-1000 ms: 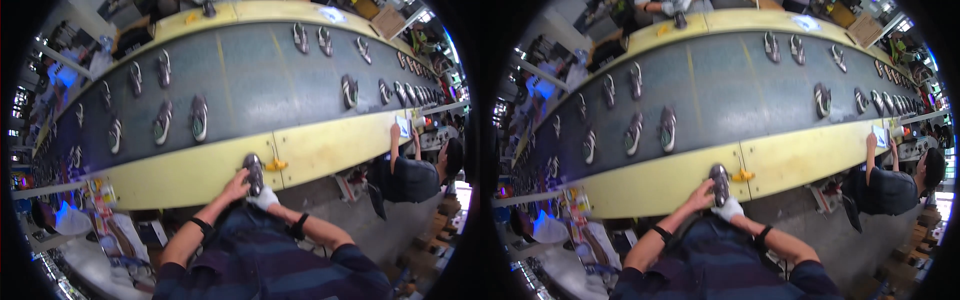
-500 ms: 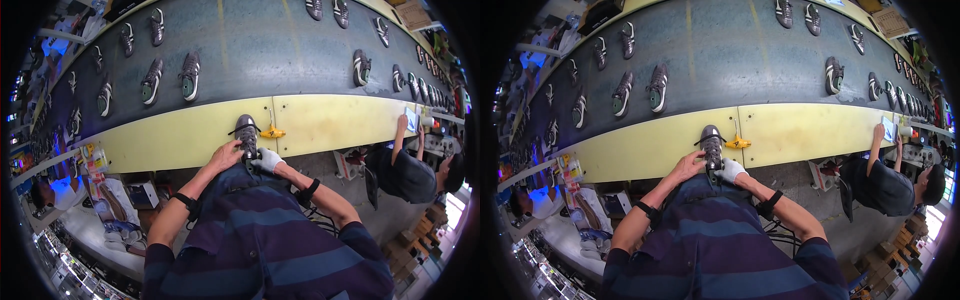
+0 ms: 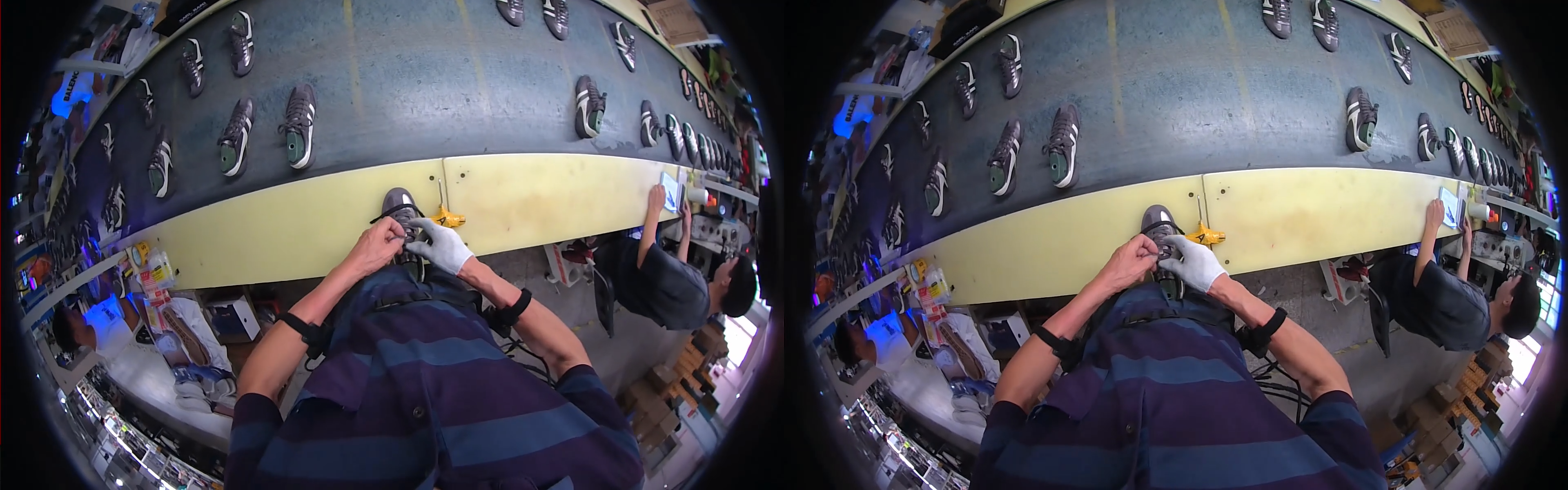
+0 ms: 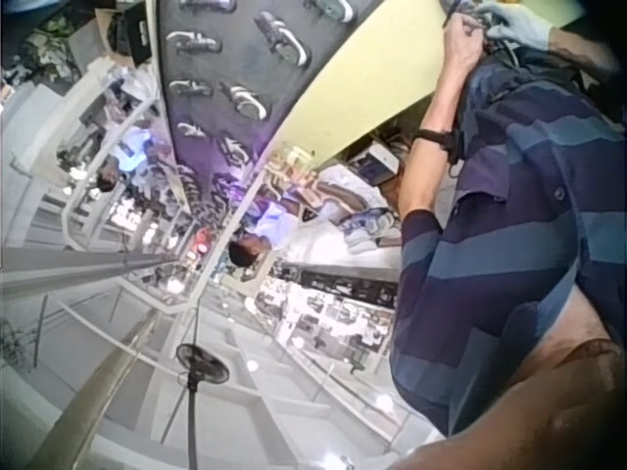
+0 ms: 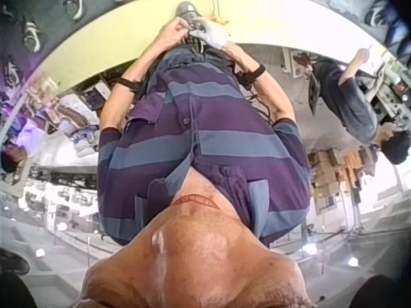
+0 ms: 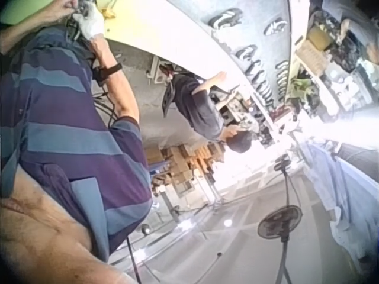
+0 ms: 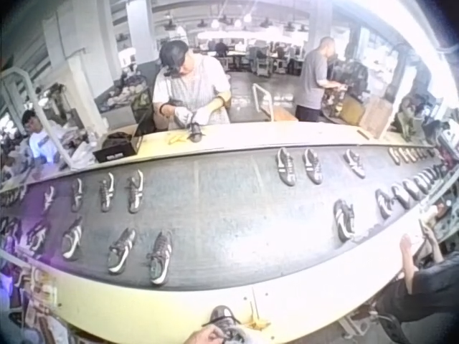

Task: The worker is assembling shoes on a conveyor belt, including lacing them and adjusting the components.

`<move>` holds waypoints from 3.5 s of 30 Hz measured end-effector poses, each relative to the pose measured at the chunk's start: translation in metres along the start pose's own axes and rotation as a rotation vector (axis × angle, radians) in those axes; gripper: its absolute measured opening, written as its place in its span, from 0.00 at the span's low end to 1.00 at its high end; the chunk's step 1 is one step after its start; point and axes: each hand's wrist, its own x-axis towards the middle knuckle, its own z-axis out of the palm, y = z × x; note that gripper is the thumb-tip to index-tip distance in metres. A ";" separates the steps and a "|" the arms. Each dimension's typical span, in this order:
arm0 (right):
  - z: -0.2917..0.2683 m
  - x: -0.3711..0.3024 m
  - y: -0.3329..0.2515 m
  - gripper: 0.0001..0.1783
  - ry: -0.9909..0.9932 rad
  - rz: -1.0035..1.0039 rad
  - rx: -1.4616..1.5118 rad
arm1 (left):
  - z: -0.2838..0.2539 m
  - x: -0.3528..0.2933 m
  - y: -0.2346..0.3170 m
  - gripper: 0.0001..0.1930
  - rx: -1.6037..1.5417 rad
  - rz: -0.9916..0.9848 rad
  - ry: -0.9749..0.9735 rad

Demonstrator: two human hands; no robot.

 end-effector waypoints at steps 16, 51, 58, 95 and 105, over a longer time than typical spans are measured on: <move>-0.028 0.006 -0.015 0.20 -0.372 0.252 -0.044 | 0.007 -0.023 -0.002 0.08 -0.464 -0.057 -0.186; -0.020 -0.010 -0.007 0.19 -0.299 -0.330 0.007 | 0.018 -0.055 0.056 0.29 -0.461 -0.160 -0.081; 0.031 0.016 0.031 0.04 -0.549 -0.438 0.079 | 0.019 -0.055 0.069 0.26 -0.456 -0.239 -0.051; -0.059 0.004 0.015 0.20 -0.293 0.012 -0.338 | 0.034 0.010 0.016 0.12 -0.703 -0.328 -0.188; -0.023 0.030 0.053 0.14 -0.240 -0.002 0.204 | 0.044 0.005 0.026 0.06 0.802 0.619 0.261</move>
